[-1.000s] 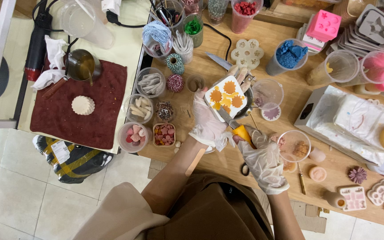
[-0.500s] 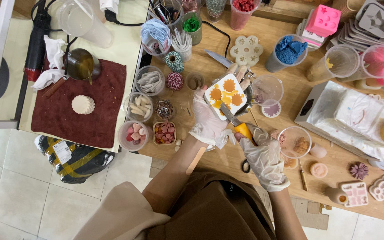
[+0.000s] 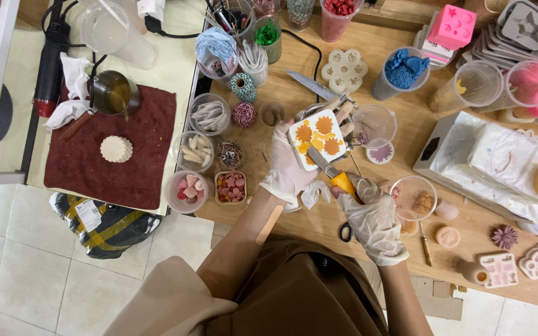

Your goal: The person applies liquid wax from a container onto a solid wax shape using a small spoon, then uses scissors to trim the edge of a silicone mold while holding it by hand.

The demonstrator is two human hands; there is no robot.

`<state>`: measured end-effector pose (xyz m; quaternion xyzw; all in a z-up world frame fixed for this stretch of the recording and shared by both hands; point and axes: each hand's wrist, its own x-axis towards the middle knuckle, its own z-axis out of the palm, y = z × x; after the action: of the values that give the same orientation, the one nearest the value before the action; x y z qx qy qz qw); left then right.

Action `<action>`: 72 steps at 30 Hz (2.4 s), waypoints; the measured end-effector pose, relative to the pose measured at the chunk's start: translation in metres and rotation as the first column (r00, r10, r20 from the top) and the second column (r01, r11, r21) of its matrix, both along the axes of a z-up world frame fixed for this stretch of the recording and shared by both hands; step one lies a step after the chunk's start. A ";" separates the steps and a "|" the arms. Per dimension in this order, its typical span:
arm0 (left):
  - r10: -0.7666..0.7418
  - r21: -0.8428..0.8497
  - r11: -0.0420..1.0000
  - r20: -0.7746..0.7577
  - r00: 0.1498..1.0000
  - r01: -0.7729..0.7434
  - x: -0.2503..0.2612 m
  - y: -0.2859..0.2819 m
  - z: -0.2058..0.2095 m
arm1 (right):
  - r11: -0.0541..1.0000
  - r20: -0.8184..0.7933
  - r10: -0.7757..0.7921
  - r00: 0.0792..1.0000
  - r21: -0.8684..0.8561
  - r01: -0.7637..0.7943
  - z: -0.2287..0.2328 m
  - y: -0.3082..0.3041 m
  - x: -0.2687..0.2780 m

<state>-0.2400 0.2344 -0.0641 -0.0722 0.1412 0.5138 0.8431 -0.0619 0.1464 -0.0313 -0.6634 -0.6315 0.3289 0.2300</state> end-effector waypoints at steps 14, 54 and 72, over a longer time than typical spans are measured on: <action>-0.027 -0.177 0.984 -0.081 0.996 0.012 -0.008 0.002 -0.027 | 0.999 -0.054 0.032 0.998 -0.005 -0.033 0.003 0.006 0.002; -0.006 -0.075 0.997 -0.096 0.995 -0.002 -0.002 -0.004 0.005 | 0.991 0.078 0.032 0.996 0.124 -0.042 0.002 0.009 0.000; 0.023 0.225 0.974 -0.013 1.000 -0.020 0.003 -0.009 0.020 | 0.996 -0.031 -0.067 0.997 0.061 0.069 0.013 0.002 -0.002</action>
<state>-0.2373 0.2256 -0.0438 0.0263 0.0878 0.5361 0.8392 -0.0644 0.1483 -0.0187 -0.6723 -0.6151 0.3107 0.2704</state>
